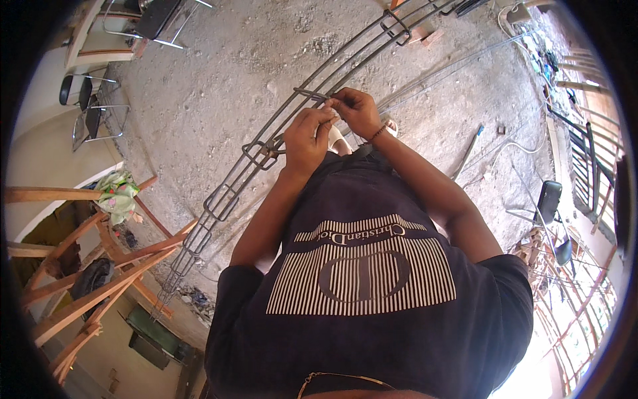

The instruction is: The person assembles a rebar cage by hand-tying wire ties around intersecting rebar rods and then tightening them with pliers. The person repeatedly wraps wire, twists it, and uses pliers to secure each joint along the cage.

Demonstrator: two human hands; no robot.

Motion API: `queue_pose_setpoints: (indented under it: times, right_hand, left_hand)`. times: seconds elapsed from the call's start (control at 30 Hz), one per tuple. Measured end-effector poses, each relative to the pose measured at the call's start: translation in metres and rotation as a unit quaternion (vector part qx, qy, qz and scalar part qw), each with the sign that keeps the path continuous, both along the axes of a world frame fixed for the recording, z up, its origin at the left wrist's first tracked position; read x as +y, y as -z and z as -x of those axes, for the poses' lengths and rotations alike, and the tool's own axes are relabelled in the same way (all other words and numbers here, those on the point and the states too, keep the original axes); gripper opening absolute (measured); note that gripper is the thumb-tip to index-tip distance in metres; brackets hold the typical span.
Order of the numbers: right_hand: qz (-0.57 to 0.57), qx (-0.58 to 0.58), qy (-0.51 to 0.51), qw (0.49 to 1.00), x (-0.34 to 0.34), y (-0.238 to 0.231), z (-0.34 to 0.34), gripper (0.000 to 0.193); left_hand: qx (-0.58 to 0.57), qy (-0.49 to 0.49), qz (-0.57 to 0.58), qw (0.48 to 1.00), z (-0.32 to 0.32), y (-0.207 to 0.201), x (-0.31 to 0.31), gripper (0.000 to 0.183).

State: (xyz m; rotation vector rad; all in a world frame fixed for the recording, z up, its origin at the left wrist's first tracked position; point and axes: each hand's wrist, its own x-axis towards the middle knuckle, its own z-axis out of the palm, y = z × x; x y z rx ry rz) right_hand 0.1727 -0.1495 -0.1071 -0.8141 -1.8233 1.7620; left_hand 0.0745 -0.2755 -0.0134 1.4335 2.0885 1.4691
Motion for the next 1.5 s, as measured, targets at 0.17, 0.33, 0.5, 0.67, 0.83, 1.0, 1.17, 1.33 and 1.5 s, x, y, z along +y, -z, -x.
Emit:
queue_pose_setpoints:
  times: [0.17, 0.33, 0.5, 0.67, 0.83, 1.0, 1.17, 1.33, 1.5]
  right_hand:
    - [0.038, -0.036, -0.036, 0.998, 0.006, 0.004, -0.005, 0.024]
    - [0.021, -0.094, -0.091, 0.991, 0.015, 0.002, -0.002, 0.026]
    - [-0.104, -0.107, -0.134, 0.980, 0.024, -0.012, 0.000, 0.028]
    - [-0.221, -0.086, -0.110, 0.965, 0.019, -0.023, 0.003, 0.021]
    - [-0.201, -0.115, -0.067, 0.971, 0.009, -0.020, 0.004, 0.019]
    - [-0.190, -0.098, -0.036, 0.976, 0.005, -0.015, 0.004, 0.016]
    - [-0.175, -0.089, -0.029, 0.980, -0.002, -0.015, 0.001, 0.018]
    - [-0.210, -0.074, -0.053, 0.974, 0.004, -0.015, -0.001, 0.016]
    - [-0.227, -0.058, -0.102, 0.967, 0.014, -0.017, 0.000, 0.016]
  left_hand:
    - [0.010, 0.031, 0.025, 0.999, -0.003, 0.013, -0.006, 0.014]
    - [0.115, 0.087, 0.036, 0.989, 0.012, 0.028, -0.019, 0.015]
    - [0.254, 0.096, 0.089, 0.958, 0.022, 0.034, -0.027, 0.017]
    - [0.282, 0.081, 0.114, 0.949, 0.021, 0.024, -0.026, 0.020]
    - [0.120, 0.040, 0.162, 0.979, 0.018, 0.012, -0.014, 0.028]
    - [0.088, -0.122, 0.176, 0.973, 0.023, 0.019, 0.014, 0.036]
    - [-0.024, -0.109, 0.181, 0.977, 0.017, 0.028, 0.021, 0.032]
    - [-0.015, -0.084, 0.175, 0.981, 0.020, 0.023, 0.020, 0.025]
    - [-0.009, -0.032, 0.204, 0.978, 0.030, 0.012, 0.020, 0.023]
